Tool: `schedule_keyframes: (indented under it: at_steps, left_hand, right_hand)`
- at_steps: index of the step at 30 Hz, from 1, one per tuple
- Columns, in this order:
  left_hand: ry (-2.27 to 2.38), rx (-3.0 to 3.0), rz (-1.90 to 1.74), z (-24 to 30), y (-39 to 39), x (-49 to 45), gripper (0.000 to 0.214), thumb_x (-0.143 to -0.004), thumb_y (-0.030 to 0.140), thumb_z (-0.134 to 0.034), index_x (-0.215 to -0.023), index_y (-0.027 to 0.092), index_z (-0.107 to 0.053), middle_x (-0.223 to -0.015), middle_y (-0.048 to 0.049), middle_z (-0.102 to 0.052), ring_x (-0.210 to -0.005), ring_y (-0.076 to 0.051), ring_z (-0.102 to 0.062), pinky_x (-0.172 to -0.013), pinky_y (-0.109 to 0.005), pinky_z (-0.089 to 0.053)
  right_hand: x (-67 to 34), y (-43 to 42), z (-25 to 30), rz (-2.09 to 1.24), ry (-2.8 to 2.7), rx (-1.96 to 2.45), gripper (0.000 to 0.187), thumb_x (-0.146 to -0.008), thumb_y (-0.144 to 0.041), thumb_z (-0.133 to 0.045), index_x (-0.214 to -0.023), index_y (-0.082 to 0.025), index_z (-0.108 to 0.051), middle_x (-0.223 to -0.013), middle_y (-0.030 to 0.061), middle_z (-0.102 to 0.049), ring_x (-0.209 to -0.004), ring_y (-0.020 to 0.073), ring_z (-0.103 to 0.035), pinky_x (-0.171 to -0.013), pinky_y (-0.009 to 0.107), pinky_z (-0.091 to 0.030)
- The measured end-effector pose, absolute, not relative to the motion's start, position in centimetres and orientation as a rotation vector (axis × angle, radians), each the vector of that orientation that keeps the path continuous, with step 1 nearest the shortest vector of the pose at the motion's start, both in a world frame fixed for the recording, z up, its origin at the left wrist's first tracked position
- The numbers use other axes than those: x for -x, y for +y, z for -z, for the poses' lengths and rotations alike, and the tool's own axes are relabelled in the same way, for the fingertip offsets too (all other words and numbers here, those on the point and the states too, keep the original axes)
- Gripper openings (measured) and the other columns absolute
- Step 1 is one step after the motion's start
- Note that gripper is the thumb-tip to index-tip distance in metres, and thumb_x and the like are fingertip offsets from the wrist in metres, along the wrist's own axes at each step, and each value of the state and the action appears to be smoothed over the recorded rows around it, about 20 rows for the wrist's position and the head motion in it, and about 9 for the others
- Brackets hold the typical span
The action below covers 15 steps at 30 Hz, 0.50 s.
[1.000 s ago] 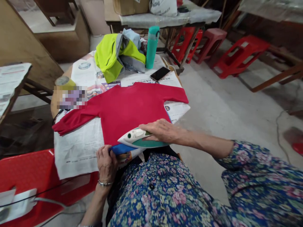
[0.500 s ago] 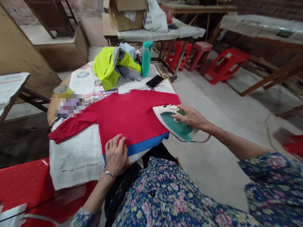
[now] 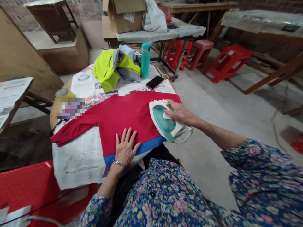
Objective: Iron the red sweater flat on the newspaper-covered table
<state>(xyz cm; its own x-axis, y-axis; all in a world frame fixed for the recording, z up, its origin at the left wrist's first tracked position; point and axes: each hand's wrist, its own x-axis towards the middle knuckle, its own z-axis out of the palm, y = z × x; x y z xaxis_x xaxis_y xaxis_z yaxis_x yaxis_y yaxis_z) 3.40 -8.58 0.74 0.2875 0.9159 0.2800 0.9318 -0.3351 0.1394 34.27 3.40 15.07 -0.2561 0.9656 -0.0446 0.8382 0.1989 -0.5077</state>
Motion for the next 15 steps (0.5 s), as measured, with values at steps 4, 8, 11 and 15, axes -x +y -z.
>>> schedule_keyframes:
  at_steps: [4,8,11,15]
  left_hand:
    - [-1.788,2.466,0.500,-0.8,-8.4,-3.6,0.057,-0.109,0.050,-0.053,-0.161,0.027,-0.061,-0.168,-0.0176,-0.057,-0.158,-0.041,-0.050,-0.129,-0.074,-0.035]
    - [-1.796,2.468,0.502,-0.9,-8.3,-3.6,0.056,-0.109,0.050,-0.054,-0.159,0.026,-0.062,-0.167,-0.0180,-0.057,-0.158,-0.041,-0.051,-0.128,-0.074,-0.036]
    - [-1.805,2.465,0.498,-1.0,-8.4,-3.5,0.056,-0.108,0.050,-0.054,-0.159,0.027,-0.062,-0.168,-0.0176,-0.056,-0.158,-0.041,-0.050,-0.129,-0.073,-0.036]
    - [-1.808,2.462,0.506,-0.9,-8.5,-3.4,0.056,-0.108,0.049,-0.056,-0.160,0.029,-0.062,-0.168,-0.0160,-0.057,-0.158,-0.040,-0.051,-0.130,-0.072,-0.036]
  right_hand:
    - [-35.9,4.0,-15.1,-0.504,-2.161,1.774,0.048,-0.096,-0.032,-0.056,-0.143,-0.021,-0.062,-0.120,0.0187,-0.078,-0.110,0.0404,-0.073,-0.094,0.054,-0.058]
    - [-36.8,3.7,-15.4,-0.473,-2.155,1.752,0.047,-0.095,-0.033,-0.058,-0.140,-0.020,-0.063,-0.118,0.0168,-0.079,-0.107,0.0383,-0.073,-0.094,0.051,-0.057]
    - [-35.8,4.4,-15.9,-0.481,-2.163,1.684,0.048,-0.096,-0.034,-0.057,-0.140,-0.018,-0.062,-0.116,0.0161,-0.079,-0.103,0.0357,-0.073,-0.088,0.046,-0.057]
    - [-32.7,7.2,-15.6,-0.380,-2.260,1.648,0.046,-0.095,-0.032,-0.057,-0.139,-0.018,-0.062,-0.118,0.0156,-0.078,-0.106,0.0358,-0.071,-0.087,0.043,-0.054]
